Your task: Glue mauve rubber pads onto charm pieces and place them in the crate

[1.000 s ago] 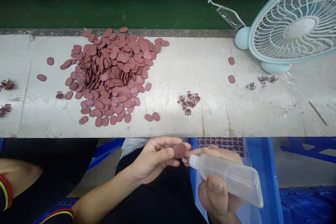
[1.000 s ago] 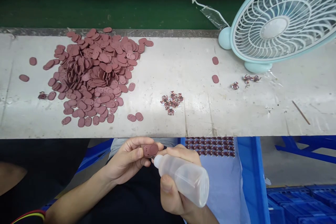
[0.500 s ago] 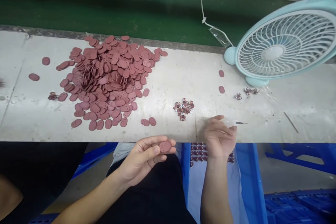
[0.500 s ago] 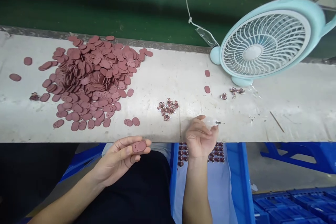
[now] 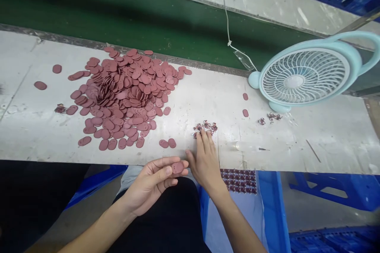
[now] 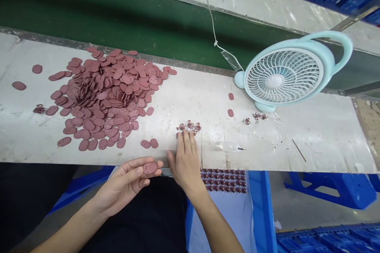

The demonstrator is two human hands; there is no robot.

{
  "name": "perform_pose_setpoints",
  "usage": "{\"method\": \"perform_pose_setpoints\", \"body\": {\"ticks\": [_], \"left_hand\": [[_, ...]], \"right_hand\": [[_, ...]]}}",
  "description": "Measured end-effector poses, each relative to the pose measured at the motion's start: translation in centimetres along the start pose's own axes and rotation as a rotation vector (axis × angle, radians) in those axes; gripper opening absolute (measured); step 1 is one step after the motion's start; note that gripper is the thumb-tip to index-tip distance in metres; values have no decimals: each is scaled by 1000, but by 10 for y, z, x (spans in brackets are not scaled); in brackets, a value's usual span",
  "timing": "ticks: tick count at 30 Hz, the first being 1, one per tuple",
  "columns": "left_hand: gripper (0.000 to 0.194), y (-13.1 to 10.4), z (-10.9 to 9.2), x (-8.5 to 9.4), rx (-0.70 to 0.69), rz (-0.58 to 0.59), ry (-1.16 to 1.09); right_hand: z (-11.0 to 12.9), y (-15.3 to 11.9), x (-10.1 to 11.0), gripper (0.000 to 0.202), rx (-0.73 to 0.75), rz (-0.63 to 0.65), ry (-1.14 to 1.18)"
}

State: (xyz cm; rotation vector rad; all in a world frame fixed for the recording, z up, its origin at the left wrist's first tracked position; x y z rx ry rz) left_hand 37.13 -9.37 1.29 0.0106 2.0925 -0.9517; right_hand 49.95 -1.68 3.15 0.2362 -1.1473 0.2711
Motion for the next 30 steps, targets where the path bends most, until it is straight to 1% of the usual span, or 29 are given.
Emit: {"method": "perform_pose_setpoints", "body": {"ticks": [3, 6, 9, 12, 14, 17, 22, 26, 30], "left_hand": [[24, 0, -2, 7, -7, -21, -11], [24, 1, -3, 9, -5, -10, -13], [23, 2, -5, 8, -10, 5, -9], [23, 2, -8, 8, -13, 5, -4], [23, 2, -8, 8, -10, 0, -2], [23, 0, -5, 8, 5, -5, 0], [23, 0, 1, 5, 12, 3, 1], [22, 2, 1, 0, 7, 7, 10], [20, 2, -2, -3, -15, 16, 10]], "right_hand": [[14, -15, -7, 62, 17, 47, -2], [17, -22, -1, 61, 30, 48, 29], [5, -22, 16, 54, 6, -4, 81], [-18, -16, 41, 35, -78, -100, 122], [-30, -11, 49, 27, -126, -96, 127], [-33, -2, 46, 25, -136, -10, 85], [-36, 16, 32, 33, -245, 49, -54], [-29, 30, 22, 15, -182, 112, -150], [-27, 33, 24, 12, -148, 149, -152]]}}
Point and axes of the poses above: each hand's wrist, its own y-axis towards the middle knuckle, its own x-axis out of the back of the hand, z = x × y, the point moved 10 cm from there along y, towards the middle knuckle, and after that the axes turned 2 degrees about -y, right-handed, at the moved point
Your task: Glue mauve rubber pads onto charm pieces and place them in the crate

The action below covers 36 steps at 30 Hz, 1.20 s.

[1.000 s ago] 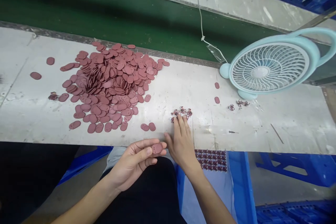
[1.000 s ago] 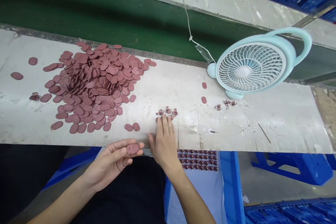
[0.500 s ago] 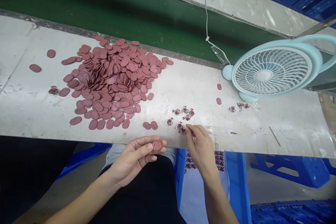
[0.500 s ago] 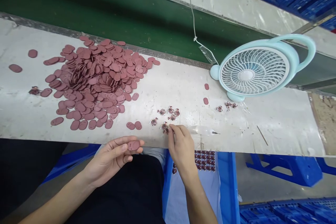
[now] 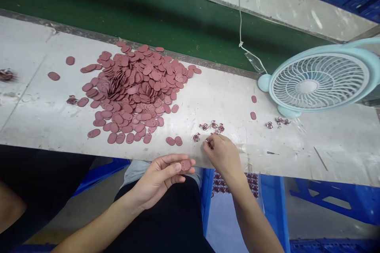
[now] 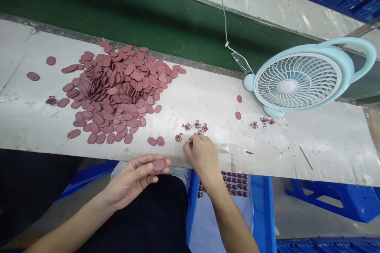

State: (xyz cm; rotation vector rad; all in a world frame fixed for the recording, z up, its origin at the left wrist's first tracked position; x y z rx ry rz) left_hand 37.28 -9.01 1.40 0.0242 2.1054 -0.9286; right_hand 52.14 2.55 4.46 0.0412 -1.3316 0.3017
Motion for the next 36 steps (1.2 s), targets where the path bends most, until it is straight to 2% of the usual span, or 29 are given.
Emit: {"method": "perform_pose_setpoints", "body": {"ticks": [5, 8, 10, 12, 15, 18, 23, 31, 34, 36], "left_hand": [[20, 1, -1, -1, -8, 0, 8], [20, 1, -2, -1, -17, -6, 17], [22, 1, -3, -1, -42, -13, 29], [23, 1, -6, -2, -90, -17, 57], [24, -1, -10, -2, -181, -31, 134], [25, -2, -11, -2, -241, -41, 214], [25, -1, -9, -7, -254, -17, 239], [24, -2, -9, -15, -254, 19, 219], [24, -1, -8, -12, -270, -3, 209], [16, -1, -8, -9, -286, -32, 216]], "right_hand": [[2, 0, -1, 8, 57, 94, 49], [2, -6, 12, 15, 37, 44, 98], [4, -17, 31, 18, 20, -62, 299], [9, -35, 41, 21, 18, -94, 663], [26, -60, 31, 23, -9, 44, 1163], [32, -76, 15, 27, -122, 98, 1373], [32, -81, 3, 21, -186, 120, 1483], [30, -79, 12, 21, -149, 70, 1415], [31, -78, 13, 22, -133, 69, 1415], [32, -78, 12, 21, -126, 84, 1438]]}}
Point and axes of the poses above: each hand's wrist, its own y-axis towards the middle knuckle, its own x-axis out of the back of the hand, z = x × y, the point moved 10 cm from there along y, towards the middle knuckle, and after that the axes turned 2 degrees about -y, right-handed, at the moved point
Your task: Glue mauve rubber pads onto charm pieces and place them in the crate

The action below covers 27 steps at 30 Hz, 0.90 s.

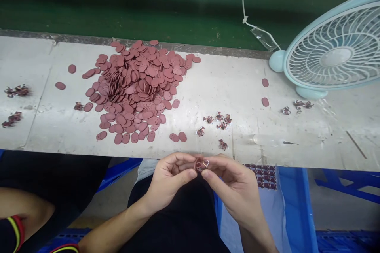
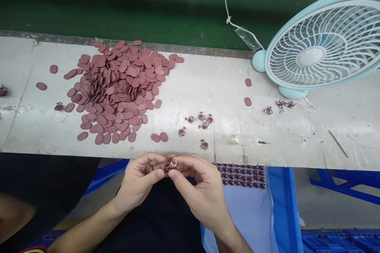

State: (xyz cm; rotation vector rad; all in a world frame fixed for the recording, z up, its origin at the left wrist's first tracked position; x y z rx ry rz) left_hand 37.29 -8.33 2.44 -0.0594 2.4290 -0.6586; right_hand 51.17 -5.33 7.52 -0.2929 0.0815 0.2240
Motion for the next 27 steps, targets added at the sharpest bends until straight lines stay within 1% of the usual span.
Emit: {"method": "perform_pose_setpoints", "body": {"ticks": [2, 6, 9, 11, 16, 20, 27], "left_hand": [[9, -1, -1, 1, -18, -18, 30], [7, -3, -3, 1, -53, -22, 73], [4, -4, -3, -1, -55, -12, 68], [4, -5, -3, -2, -54, -8, 62], [5, -5, -3, -5, -47, -4, 50], [4, -4, -4, -6, -55, 2, 52], [5, -3, -9, -7, -135, -6, 75]], "right_hand": [[0, 1, -1, 21, -5, 19, 18], [3, 1, -2, 22, -3, 57, 8], [7, 0, 1, 23, 37, 49, -39], [6, 0, 1, 24, 38, 43, -28], [-3, 0, -3, 22, -19, 68, 76], [-4, 1, -2, 22, -23, 65, 120], [-4, 2, -3, 21, 15, 48, 159]]}}
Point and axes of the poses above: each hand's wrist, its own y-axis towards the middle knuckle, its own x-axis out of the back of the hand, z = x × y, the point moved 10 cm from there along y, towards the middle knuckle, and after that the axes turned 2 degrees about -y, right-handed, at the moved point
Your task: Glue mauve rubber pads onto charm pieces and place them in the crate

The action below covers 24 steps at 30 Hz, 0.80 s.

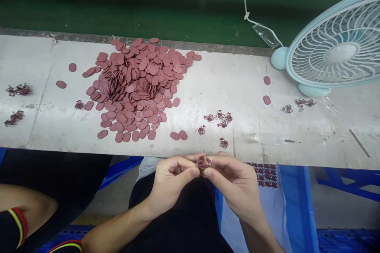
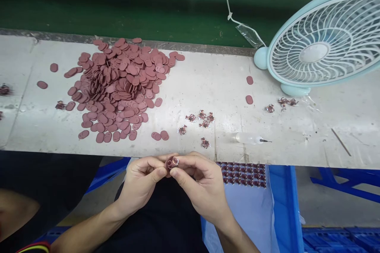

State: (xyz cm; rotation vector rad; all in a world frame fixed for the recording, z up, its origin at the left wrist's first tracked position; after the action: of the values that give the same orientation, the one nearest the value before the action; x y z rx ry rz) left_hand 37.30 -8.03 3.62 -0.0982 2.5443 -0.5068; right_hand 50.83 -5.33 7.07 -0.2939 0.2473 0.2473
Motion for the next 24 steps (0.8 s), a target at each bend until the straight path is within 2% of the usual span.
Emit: {"method": "perform_pose_setpoints", "body": {"ticks": [6, 8, 10, 12, 15, 18, 21, 24], "left_hand": [[6, -1, -3, 2, -30, -33, 92], [4, -2, -7, 8, -59, -47, 168], [11, -2, -14, 19, -113, -53, 290], [15, 3, -30, 32, -232, -70, 511], [21, 17, -58, 43, -454, -111, 1030], [23, 39, -65, 41, -500, -87, 1441], [23, 55, -63, 36, -433, -10, 1564], [29, 60, -62, 39, -311, 10, 1556]], "right_hand": [[-11, 2, 2, 18, -20, -34, 19], [-20, 0, 4, 17, -44, -59, 23], [-30, -7, 12, 18, -55, -116, 53], [-41, -18, 25, 19, -58, -191, 81], [-55, -40, 56, 19, -56, -309, 55], [-65, -68, 98, 19, -58, -465, -34], [-78, -107, 145, 24, -108, -646, -174], [-106, -154, 185, 30, -222, -800, -302]]}}
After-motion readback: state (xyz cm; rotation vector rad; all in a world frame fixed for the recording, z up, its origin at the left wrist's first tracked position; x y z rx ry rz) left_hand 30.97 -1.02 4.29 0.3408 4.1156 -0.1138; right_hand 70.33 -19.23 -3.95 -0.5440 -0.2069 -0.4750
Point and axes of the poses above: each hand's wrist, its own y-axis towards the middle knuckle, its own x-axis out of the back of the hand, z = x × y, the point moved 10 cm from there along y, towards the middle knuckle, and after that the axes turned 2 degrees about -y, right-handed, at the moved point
